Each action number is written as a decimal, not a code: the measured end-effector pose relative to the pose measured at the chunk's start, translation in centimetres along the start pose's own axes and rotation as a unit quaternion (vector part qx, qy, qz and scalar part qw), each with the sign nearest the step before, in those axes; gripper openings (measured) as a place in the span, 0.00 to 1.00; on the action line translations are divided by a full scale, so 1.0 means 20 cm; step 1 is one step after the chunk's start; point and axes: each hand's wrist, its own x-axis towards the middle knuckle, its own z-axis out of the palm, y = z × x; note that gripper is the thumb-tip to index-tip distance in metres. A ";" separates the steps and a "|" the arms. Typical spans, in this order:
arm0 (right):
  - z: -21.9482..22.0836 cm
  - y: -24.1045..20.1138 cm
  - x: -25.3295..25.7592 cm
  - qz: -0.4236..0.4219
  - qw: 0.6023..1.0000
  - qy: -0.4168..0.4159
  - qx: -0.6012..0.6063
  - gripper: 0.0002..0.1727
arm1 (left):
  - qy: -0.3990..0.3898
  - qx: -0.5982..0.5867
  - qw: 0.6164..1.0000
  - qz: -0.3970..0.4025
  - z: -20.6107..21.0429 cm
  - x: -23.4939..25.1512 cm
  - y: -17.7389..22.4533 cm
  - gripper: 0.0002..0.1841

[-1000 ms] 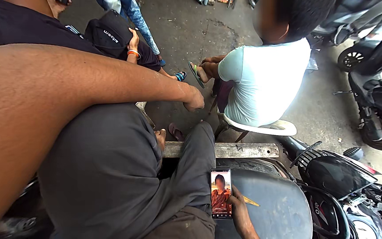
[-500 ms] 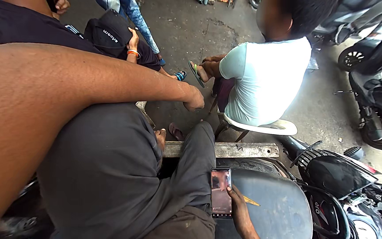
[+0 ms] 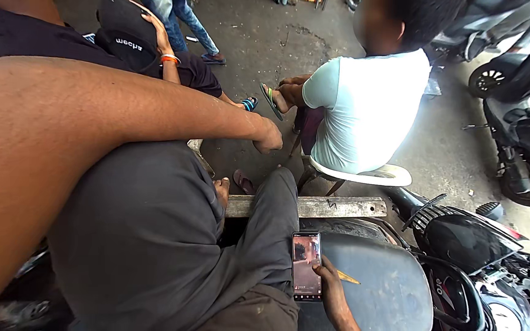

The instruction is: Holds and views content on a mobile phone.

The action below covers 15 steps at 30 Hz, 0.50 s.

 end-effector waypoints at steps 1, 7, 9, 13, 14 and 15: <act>0.00 0.00 0.00 -0.001 1.000 0.001 0.000 0.27 | 0.001 0.000 1.000 -0.002 0.00 0.00 0.00 0.08; -0.01 0.01 0.01 -0.001 1.000 -0.001 -0.003 0.27 | 0.002 0.003 1.000 -0.006 0.00 0.00 0.00 0.07; -0.01 0.01 0.00 -0.002 1.000 -0.001 -0.003 0.27 | 0.000 0.005 1.000 -0.005 0.00 0.00 0.00 0.07; -0.01 0.01 0.01 -0.005 1.000 0.000 -0.007 0.27 | -0.006 0.004 1.000 -0.005 0.00 0.01 0.00 0.07; -0.01 0.02 0.01 -0.007 1.000 -0.001 -0.007 0.26 | -0.005 0.004 1.000 -0.007 0.00 0.01 0.00 0.07; -0.01 0.02 0.01 -0.009 1.000 -0.003 -0.007 0.26 | -0.004 0.003 1.000 -0.008 0.00 0.01 0.00 0.07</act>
